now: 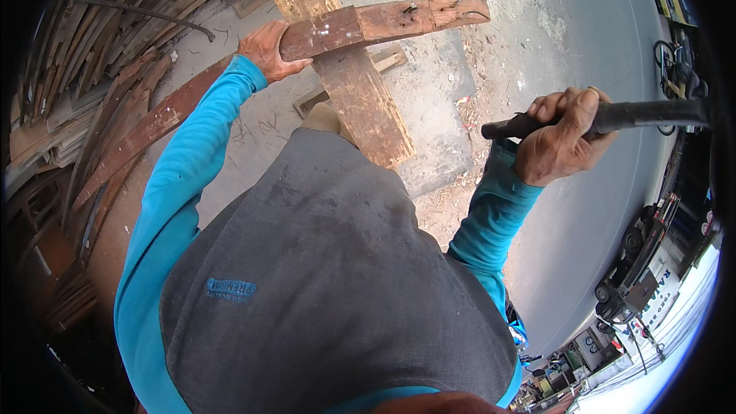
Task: The person removes old nails from a wooden beam using the claw of a hammer. They position the claw under the nail head and pull the hammer back to pry the nail out, repeating the process for multiple nails.
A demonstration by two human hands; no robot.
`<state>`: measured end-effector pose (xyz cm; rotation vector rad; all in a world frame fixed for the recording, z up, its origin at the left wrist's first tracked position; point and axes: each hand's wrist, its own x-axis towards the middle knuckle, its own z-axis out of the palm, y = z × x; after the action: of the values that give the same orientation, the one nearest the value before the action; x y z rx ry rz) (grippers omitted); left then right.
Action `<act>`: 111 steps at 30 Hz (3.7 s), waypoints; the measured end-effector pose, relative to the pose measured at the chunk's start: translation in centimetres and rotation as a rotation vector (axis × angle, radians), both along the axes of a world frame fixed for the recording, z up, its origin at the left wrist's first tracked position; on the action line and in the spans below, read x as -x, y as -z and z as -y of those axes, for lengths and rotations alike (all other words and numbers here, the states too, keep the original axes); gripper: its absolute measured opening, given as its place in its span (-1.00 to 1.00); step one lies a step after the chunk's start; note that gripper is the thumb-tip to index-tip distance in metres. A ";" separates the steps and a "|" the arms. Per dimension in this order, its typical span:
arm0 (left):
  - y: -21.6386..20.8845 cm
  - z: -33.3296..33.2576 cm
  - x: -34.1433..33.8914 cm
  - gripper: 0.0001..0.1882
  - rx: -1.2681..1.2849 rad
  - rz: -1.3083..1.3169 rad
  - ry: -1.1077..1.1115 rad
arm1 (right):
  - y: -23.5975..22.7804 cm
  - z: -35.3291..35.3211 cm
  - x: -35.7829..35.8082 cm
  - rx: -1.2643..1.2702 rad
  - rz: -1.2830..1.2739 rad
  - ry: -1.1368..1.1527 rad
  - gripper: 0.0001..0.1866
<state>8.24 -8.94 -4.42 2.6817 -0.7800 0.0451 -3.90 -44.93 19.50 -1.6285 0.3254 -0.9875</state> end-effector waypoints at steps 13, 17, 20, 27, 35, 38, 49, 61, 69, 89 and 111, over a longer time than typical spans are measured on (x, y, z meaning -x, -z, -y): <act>0.3 0.3 -0.4 -0.15 -0.011 0.142 0.041 | 15.0 -0.5 3.3 0.135 -0.904 -0.344 -0.63; -0.1 0.2 0.0 -0.14 -0.050 -0.048 0.005 | 2.8 -1.3 1.4 -0.032 -0.223 -0.118 -0.69; -0.1 0.5 -0.1 -0.14 -0.043 -0.032 0.004 | -2.8 1.4 -0.6 0.226 0.297 0.104 -0.66; -1.3 1.6 -0.5 -0.17 -0.053 -0.061 0.013 | 19.9 -1.1 4.6 0.273 -1.160 -0.391 -0.65; -1.6 0.5 0.1 -0.10 0.021 -0.072 0.015 | 20.2 1.0 8.5 -0.044 -0.907 -0.343 -0.68; -0.7 -0.1 0.9 -0.04 0.000 -0.080 -0.014 | 20.2 -1.6 12.5 -0.178 -0.841 -0.262 -0.60; 0.6 2.4 3.1 0.11 -0.010 -0.091 -0.210 | 21.6 -3.4 21.7 -0.302 -0.901 -0.260 -0.59; 1.4 3.5 2.8 0.02 -0.131 0.031 -0.402 | 15.4 0.7 27.6 -0.164 -0.660 -0.033 -0.79; 1.7 4.4 -2.2 -0.14 -0.011 -0.160 -0.775 | 19.2 7.1 26.8 -0.294 -0.807 -0.093 -0.68; 7.2 2.5 -3.5 -0.40 0.110 0.112 -0.903 | 17.7 24.5 23.5 0.062 -1.094 -0.347 -0.46; 5.5 3.5 0.6 -0.52 0.207 0.428 -0.997 | 17.6 21.0 8.1 0.717 -0.310 -0.673 -0.69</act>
<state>7.65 -12.42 -9.96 2.5896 0.5091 0.8911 -11.99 -65.89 1.94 -2.3201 -0.4164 -0.3274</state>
